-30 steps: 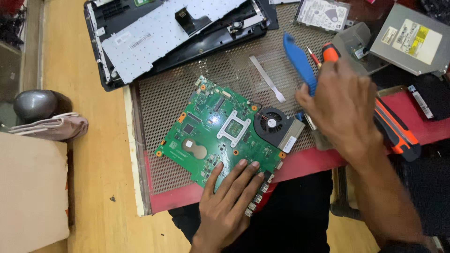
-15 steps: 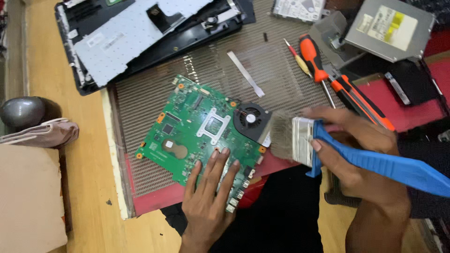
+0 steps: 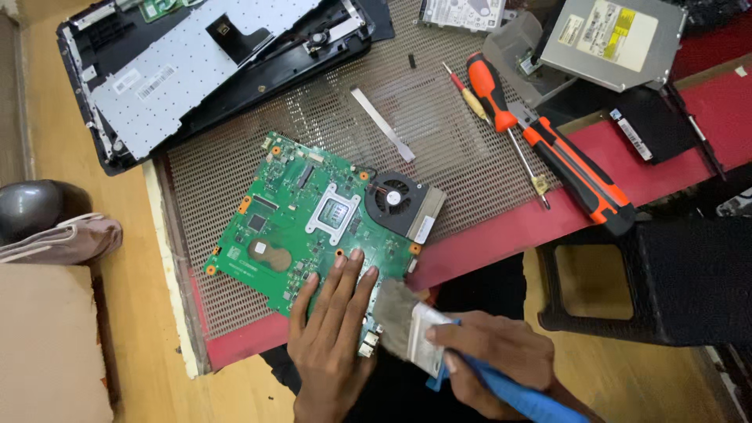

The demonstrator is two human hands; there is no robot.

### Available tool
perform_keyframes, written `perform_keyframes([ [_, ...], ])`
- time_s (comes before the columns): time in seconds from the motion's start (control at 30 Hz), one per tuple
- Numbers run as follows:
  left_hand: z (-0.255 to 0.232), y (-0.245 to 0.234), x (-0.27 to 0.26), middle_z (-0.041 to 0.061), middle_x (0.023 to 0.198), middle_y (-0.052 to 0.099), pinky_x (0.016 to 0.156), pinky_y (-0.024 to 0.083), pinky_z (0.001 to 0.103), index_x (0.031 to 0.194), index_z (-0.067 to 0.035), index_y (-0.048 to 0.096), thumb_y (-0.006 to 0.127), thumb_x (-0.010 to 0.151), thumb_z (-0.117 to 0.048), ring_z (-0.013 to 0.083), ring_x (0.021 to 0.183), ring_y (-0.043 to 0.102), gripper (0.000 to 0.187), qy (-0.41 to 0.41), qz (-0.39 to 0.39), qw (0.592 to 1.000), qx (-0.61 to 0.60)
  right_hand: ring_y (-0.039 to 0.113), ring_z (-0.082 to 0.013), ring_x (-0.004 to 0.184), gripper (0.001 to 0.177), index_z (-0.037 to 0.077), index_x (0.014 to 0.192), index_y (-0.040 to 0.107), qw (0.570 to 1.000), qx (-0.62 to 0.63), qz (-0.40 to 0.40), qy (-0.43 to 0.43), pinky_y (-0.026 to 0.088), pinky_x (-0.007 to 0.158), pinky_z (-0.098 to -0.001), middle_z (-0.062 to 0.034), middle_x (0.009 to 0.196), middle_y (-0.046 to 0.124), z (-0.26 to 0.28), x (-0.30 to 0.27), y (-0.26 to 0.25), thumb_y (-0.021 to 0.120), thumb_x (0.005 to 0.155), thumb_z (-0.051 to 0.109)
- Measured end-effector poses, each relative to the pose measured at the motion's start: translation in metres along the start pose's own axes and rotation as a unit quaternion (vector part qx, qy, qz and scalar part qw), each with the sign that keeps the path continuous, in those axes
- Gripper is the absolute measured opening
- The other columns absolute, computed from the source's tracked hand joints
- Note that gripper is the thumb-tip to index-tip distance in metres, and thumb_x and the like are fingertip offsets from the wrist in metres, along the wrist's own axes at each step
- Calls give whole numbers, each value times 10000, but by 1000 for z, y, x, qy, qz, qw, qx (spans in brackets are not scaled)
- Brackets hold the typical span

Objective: The person cleans a motherboard with a brush and removes RAM modules by hand.

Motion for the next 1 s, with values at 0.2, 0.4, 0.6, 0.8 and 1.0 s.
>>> perform_keyframes([
  [0.2,-1,-2,0,138,1439,634,1129,402,410,1331,-69,656,243,1047,-131,269,1378,598,505,8,6,1000,-16,690,-110,737,438,77,1086,755,964,163,-170,120,513,696,-196,-23,917,757,-1,11,86,752,738,344],
  [0.4,0,-3,-2,131,1438,649,1163,387,399,1382,-32,598,314,1087,-244,267,1401,589,461,-33,15,998,-42,483,-34,513,349,83,1223,703,949,169,-184,194,427,493,-172,13,734,686,10,19,-7,606,933,252],
  [0.6,6,6,-22,111,1469,627,1178,426,424,1391,26,388,514,1056,-117,272,1411,596,386,-50,3,997,-51,712,-218,1018,398,-34,1155,701,936,158,-241,201,564,911,-298,-160,1098,751,-17,-9,45,589,899,250],
  [0.8,16,16,-27,-33,1551,555,1221,349,347,1514,-42,408,443,1003,-150,138,1474,489,523,-93,72,993,-30,545,-170,1020,335,-27,1234,507,922,327,-43,203,432,947,-287,-106,1154,569,-43,-45,40,465,989,197],
  [1.0,14,13,-21,44,1481,627,1187,429,411,1493,-3,290,687,990,-360,228,1421,593,733,-74,-6,995,-65,843,-181,986,409,76,1122,779,958,253,-37,131,660,875,-277,-80,1089,845,7,0,10,609,882,360],
])
Point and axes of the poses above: each hand's wrist, its own x-axis towards the middle knuckle, its own y-axis out of the palm, z = x × y, the point moved 4 cm from there along x, towards the middle knuckle
